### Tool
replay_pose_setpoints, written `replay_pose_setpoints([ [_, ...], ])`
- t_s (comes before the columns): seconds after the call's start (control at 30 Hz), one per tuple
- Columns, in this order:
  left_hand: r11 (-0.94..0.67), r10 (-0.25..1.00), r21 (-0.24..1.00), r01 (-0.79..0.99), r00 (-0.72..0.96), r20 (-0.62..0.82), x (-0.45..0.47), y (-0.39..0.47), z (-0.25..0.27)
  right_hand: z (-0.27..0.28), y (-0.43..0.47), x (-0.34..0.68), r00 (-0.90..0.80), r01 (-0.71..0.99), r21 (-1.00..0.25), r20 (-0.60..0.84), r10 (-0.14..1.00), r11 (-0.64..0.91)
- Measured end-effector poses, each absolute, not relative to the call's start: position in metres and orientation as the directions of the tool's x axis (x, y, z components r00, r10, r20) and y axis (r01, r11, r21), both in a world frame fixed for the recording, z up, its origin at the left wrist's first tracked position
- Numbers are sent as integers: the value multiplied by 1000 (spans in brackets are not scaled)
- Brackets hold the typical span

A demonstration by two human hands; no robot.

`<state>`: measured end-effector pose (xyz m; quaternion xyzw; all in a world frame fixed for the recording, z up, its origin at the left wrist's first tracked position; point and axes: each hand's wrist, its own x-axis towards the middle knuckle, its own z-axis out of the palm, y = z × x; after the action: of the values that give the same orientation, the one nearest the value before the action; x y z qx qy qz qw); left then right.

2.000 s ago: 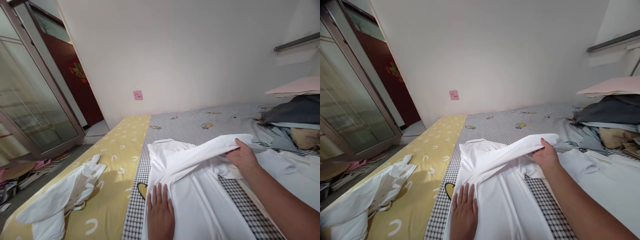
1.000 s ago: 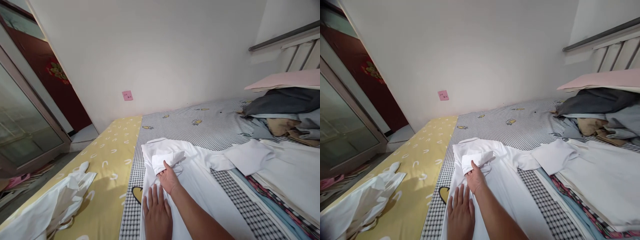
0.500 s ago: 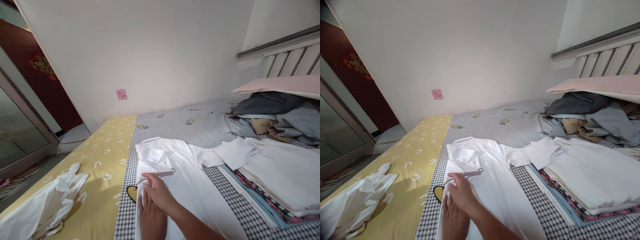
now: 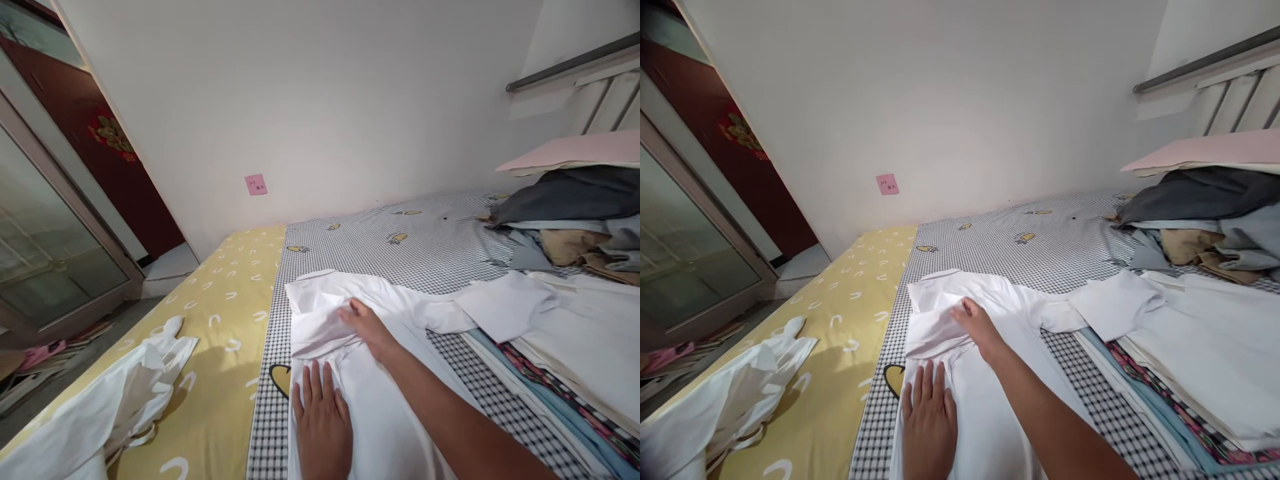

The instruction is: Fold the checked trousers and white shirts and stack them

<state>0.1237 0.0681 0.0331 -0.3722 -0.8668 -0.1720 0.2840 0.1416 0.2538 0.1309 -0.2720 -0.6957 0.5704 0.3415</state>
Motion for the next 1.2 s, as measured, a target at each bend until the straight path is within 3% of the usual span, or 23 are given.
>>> replay_pose_setpoints([
  [0.33,668,539,87,739,-561,628,121,70,29,139,302,128,-362,272,-918,179,915,287],
  [0.4,661,550,80,746,-555,624,120,70,28,135,283,135,-379,268,-857,326,866,440],
  [0.5,650,554,67,757,-532,640,117,70,25,121,248,139,-568,181,-657,537,624,731],
  [0.6,638,562,31,770,-492,664,111,68,19,94,227,137,-801,102,-621,412,434,777],
  [0.7,618,595,-12,786,-458,661,102,67,13,74,226,134,-848,169,-648,288,445,743],
  [0.87,629,623,-6,778,-499,603,96,68,11,77,232,151,-900,217,-583,191,391,783],
  [1.07,635,630,-12,772,-509,587,98,70,16,81,212,233,-942,137,-580,175,287,803],
  [1.13,632,632,-11,775,-507,586,97,70,17,89,217,263,-965,126,-544,126,229,830],
  [1.2,636,628,10,772,-524,576,96,70,17,106,235,288,-961,185,-460,101,258,868],
])
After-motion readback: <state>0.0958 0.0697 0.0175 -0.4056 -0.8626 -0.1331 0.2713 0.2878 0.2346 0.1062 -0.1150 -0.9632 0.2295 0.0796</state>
